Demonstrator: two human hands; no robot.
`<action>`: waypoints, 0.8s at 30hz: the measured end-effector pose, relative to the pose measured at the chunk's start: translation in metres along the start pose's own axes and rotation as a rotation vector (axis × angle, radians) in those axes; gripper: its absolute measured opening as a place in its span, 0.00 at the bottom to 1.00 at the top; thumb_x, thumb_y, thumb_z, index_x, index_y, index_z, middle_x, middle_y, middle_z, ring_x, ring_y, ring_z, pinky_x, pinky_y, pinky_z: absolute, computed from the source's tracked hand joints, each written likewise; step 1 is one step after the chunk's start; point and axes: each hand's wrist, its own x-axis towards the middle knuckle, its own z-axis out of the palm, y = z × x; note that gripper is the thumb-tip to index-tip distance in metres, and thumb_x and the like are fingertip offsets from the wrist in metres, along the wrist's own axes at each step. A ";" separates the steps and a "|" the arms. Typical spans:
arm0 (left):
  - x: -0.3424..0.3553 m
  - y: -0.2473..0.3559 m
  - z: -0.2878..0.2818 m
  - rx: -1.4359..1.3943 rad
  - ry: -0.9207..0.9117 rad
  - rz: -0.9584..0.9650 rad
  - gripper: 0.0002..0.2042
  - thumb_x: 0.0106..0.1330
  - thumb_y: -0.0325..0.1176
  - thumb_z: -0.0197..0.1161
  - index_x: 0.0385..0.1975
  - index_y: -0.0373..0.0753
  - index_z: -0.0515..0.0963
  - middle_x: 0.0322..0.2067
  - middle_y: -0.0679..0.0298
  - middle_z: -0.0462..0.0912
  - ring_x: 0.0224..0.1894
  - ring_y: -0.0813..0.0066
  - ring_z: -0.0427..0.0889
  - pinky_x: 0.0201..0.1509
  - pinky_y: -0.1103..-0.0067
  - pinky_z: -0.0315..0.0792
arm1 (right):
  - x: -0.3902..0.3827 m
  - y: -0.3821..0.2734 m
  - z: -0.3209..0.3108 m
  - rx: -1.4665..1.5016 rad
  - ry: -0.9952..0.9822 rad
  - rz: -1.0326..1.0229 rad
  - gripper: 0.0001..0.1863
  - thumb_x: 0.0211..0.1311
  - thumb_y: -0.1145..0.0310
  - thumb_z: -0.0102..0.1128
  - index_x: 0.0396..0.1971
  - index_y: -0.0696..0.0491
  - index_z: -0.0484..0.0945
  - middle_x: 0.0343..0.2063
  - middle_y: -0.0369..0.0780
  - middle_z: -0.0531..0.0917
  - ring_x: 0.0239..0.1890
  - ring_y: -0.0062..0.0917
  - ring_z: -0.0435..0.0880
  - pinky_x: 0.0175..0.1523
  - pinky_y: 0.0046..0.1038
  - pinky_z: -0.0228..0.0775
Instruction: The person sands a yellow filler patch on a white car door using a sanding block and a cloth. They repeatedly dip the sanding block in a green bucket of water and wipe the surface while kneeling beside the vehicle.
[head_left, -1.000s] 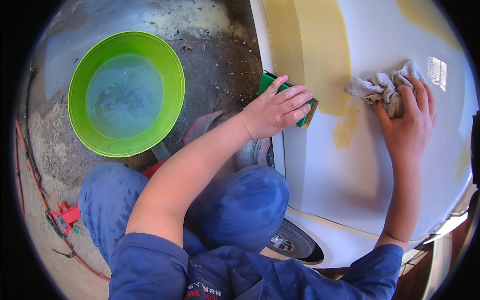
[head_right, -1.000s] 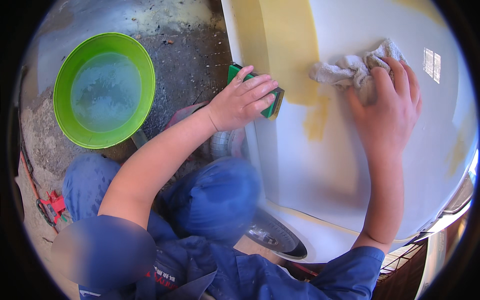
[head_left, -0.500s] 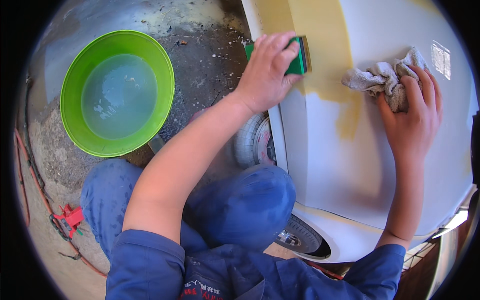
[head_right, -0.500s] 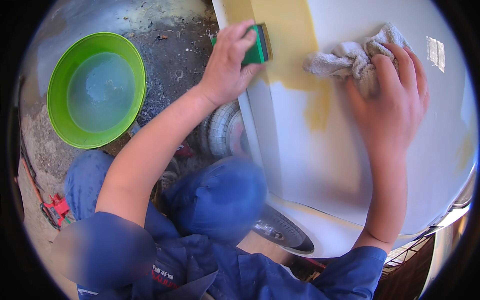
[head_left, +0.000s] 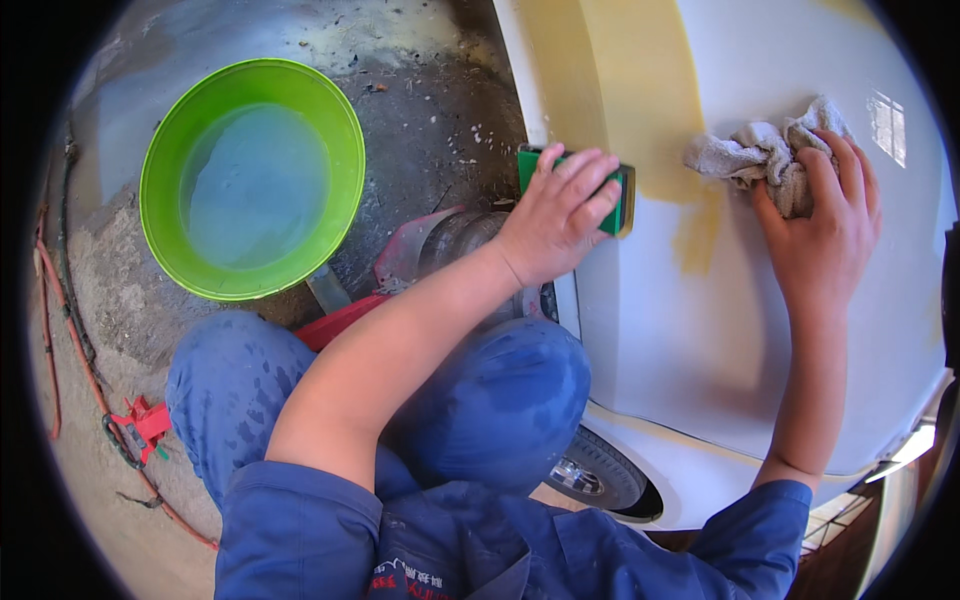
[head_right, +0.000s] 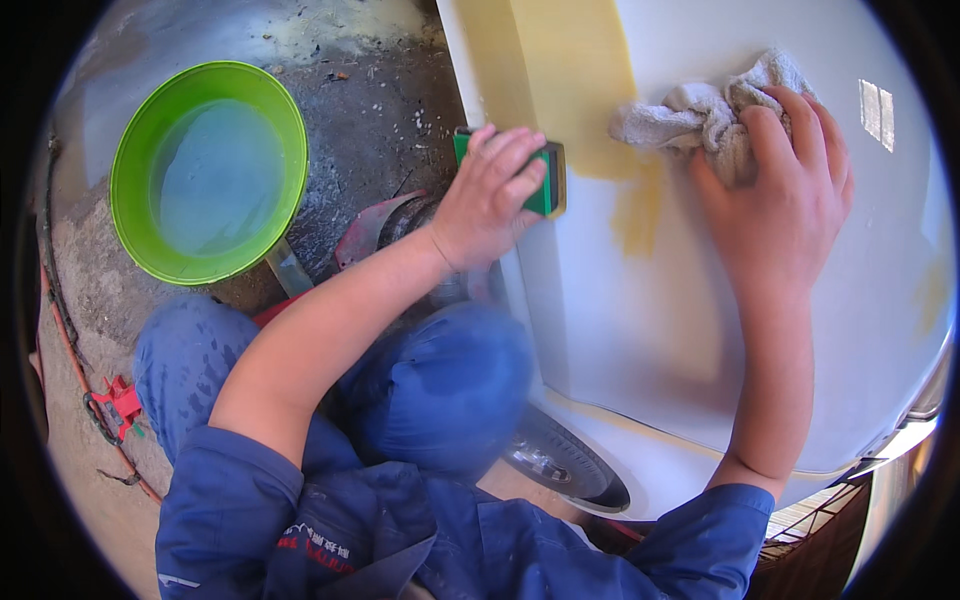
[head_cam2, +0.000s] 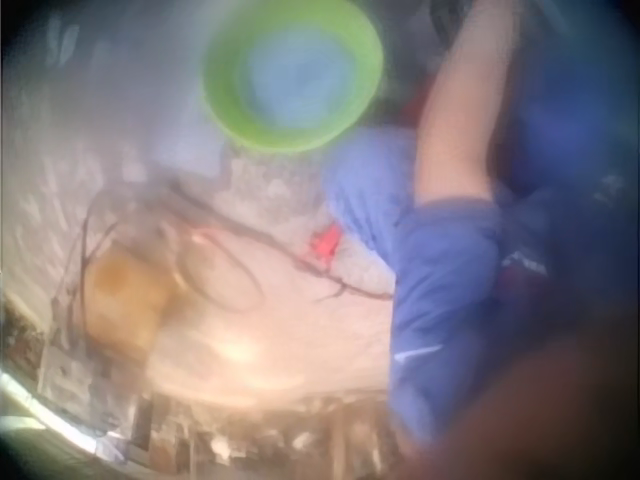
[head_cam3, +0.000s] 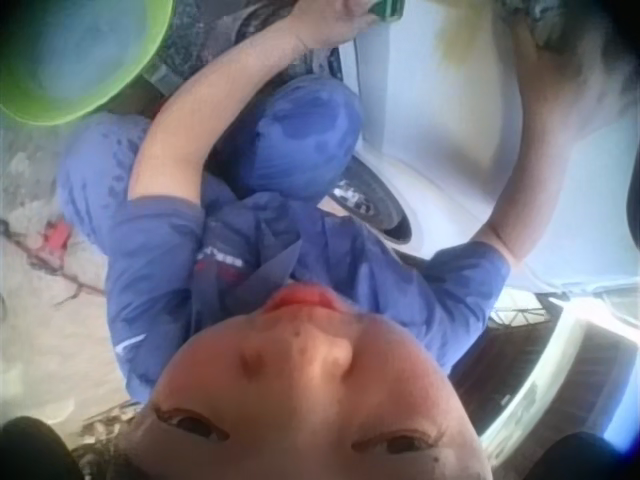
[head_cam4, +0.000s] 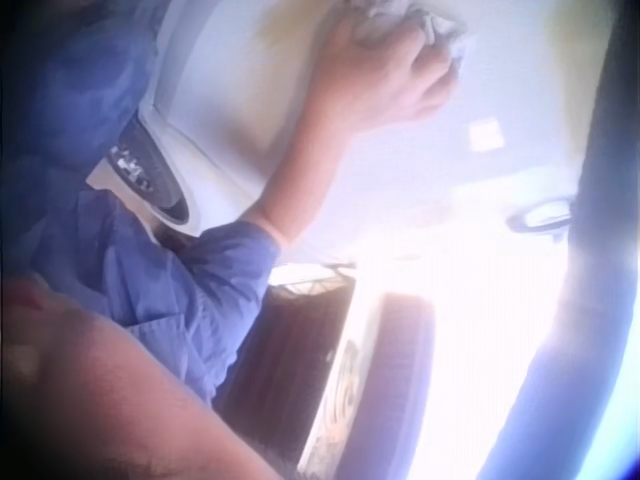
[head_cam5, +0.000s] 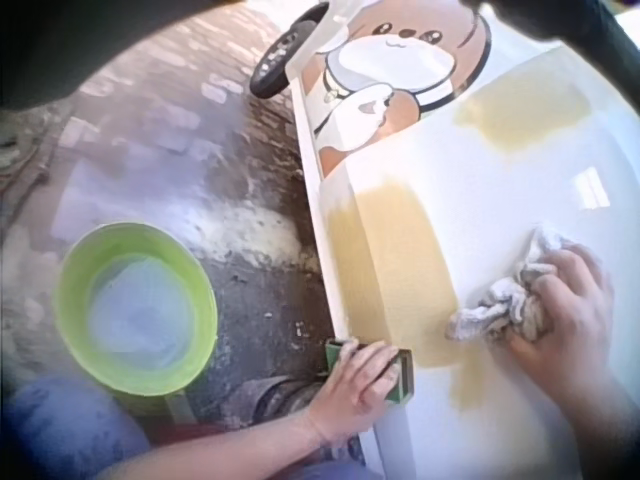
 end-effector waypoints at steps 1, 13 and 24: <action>-0.001 0.001 -0.001 0.020 -0.048 -0.026 0.42 0.48 0.32 0.83 0.63 0.43 0.64 0.68 0.50 0.70 0.72 0.44 0.70 0.78 0.44 0.60 | 0.000 0.000 0.000 0.002 0.002 -0.001 0.21 0.47 0.64 0.80 0.44 0.50 0.86 0.59 0.37 0.85 0.67 0.42 0.78 0.71 0.45 0.67; 0.001 -0.004 -0.006 -0.008 -0.010 -0.052 0.36 0.56 0.33 0.81 0.63 0.42 0.66 0.69 0.50 0.71 0.71 0.44 0.71 0.78 0.48 0.61 | 0.000 -0.004 -0.002 0.021 -0.023 0.019 0.20 0.49 0.62 0.80 0.43 0.50 0.86 0.59 0.37 0.85 0.68 0.42 0.77 0.71 0.45 0.67; 0.055 -0.053 -0.017 -0.005 0.101 -0.060 0.40 0.56 0.29 0.80 0.67 0.44 0.62 0.70 0.49 0.68 0.71 0.42 0.71 0.74 0.50 0.64 | 0.002 0.005 0.003 0.022 -0.030 0.017 0.21 0.48 0.62 0.80 0.43 0.51 0.86 0.58 0.38 0.85 0.67 0.43 0.77 0.70 0.47 0.67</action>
